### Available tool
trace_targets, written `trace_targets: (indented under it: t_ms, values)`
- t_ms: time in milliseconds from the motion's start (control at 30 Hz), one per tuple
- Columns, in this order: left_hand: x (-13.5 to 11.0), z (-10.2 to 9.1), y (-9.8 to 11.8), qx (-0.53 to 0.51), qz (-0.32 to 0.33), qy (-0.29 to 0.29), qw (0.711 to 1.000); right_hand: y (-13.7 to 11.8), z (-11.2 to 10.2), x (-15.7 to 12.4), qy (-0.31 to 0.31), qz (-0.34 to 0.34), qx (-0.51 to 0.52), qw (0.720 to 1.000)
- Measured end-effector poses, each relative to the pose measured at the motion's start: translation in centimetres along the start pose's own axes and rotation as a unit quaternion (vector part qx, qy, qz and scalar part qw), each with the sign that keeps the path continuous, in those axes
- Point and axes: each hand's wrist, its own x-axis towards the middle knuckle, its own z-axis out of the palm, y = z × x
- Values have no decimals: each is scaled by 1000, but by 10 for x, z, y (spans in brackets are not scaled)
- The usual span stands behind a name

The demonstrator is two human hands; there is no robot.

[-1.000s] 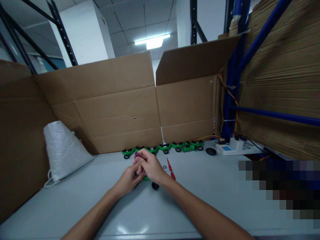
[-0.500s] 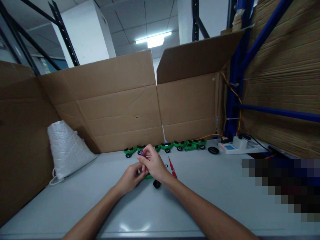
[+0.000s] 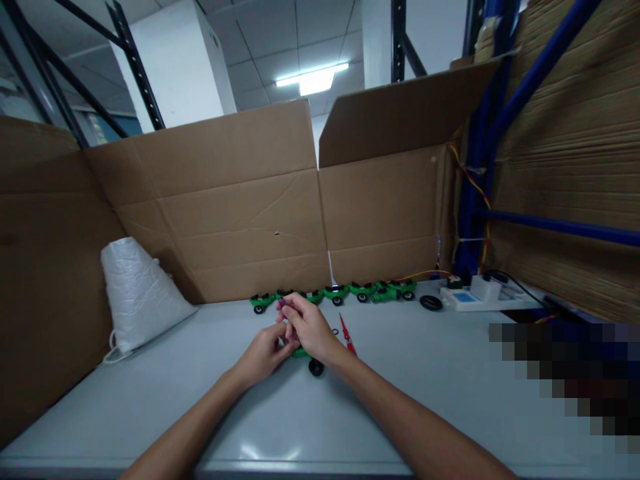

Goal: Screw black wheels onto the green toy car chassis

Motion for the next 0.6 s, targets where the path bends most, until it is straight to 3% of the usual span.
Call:
trace_targets:
  t_ms: [600]
  values:
    - [-1,-5,8,2,10,-3,1000,5,0,-3,50,-23,-33,998]
